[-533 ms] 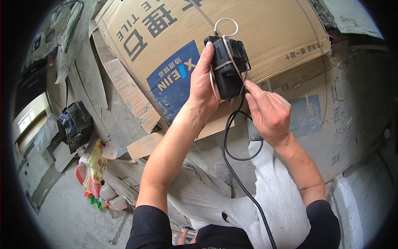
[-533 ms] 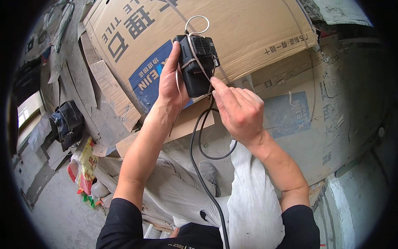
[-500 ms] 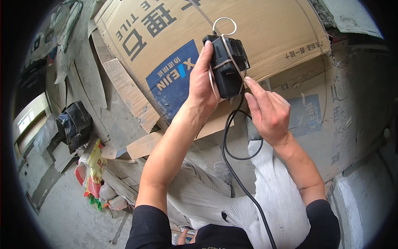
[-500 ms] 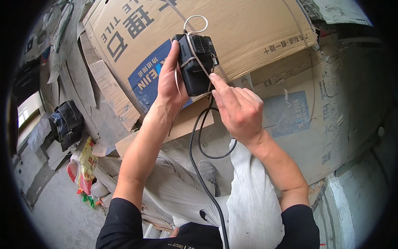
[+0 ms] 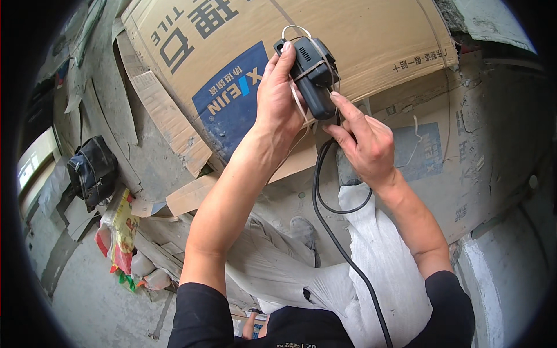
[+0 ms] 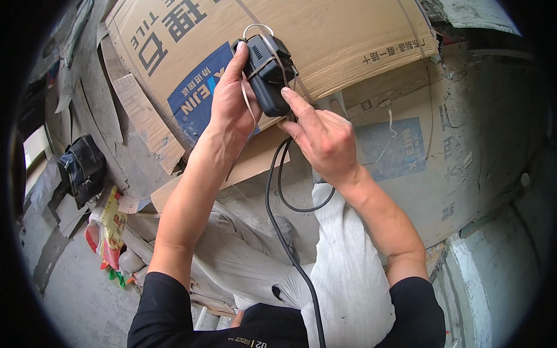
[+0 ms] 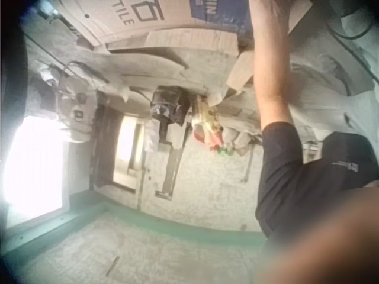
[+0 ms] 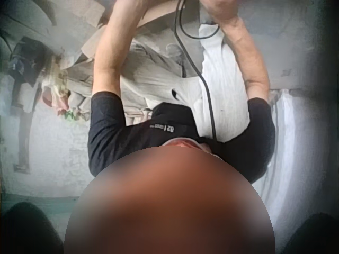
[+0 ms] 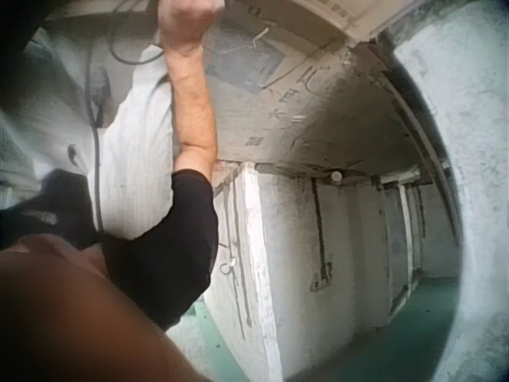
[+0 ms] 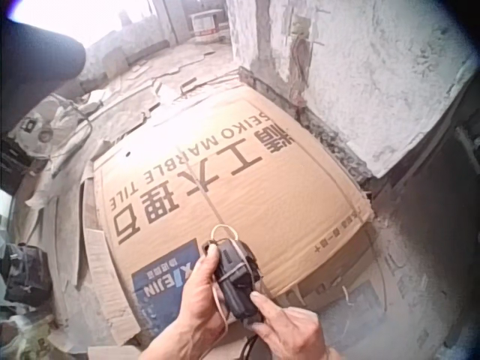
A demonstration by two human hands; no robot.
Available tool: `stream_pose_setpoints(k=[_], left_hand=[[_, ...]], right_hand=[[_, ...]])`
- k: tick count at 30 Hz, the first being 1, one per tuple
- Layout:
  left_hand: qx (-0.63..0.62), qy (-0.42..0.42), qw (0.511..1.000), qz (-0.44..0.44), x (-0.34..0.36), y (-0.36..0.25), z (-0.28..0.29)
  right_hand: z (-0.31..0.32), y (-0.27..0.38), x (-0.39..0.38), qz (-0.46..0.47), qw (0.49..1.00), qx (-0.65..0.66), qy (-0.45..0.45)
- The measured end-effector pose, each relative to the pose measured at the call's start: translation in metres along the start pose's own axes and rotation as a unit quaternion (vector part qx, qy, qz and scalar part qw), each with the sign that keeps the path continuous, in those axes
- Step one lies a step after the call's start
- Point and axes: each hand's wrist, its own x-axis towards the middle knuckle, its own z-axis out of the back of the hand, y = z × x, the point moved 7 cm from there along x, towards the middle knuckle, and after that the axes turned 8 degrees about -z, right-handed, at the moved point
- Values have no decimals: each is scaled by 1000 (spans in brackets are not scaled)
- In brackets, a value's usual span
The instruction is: Repairing a small electronic device by tightening screws and securing wires.
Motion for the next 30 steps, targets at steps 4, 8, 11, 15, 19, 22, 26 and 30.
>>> stream_pose_setpoints(k=[4, 8, 11, 15, 19, 22, 26, 30], left_hand=[[28, -27, 999, -14, -4, 0, -4], [133, -126, 982, -36, -15, -4, -9], [150, -123, 980, -42, -12, -5, -2], [45, -30, 998, -40, -7, -3, -3], [50, -40, 996, -66, -7, -3, -10], [62, -43, 994, -76, -8, -6, -10], [116, -83, 987, -74, -22, -5, -17], [147, -64, 983, -94, -20, -11, -16]], right_hand=[[-3, -6, -1, -11, 999, -38, -7], [-5, -7, 0, -17, 998, -54, -18], [-3, -2, 4, -13, 998, -57, -26], [-1, 8, 8, -57, 997, -45, -26], [-3, 3, 10, -53, 996, -68, -23], [-5, 1, 11, -50, 996, -67, -35], [-6, -12, 12, -101, 993, -41, -41], [-4, -15, 18, -211, 976, 40, -19]])
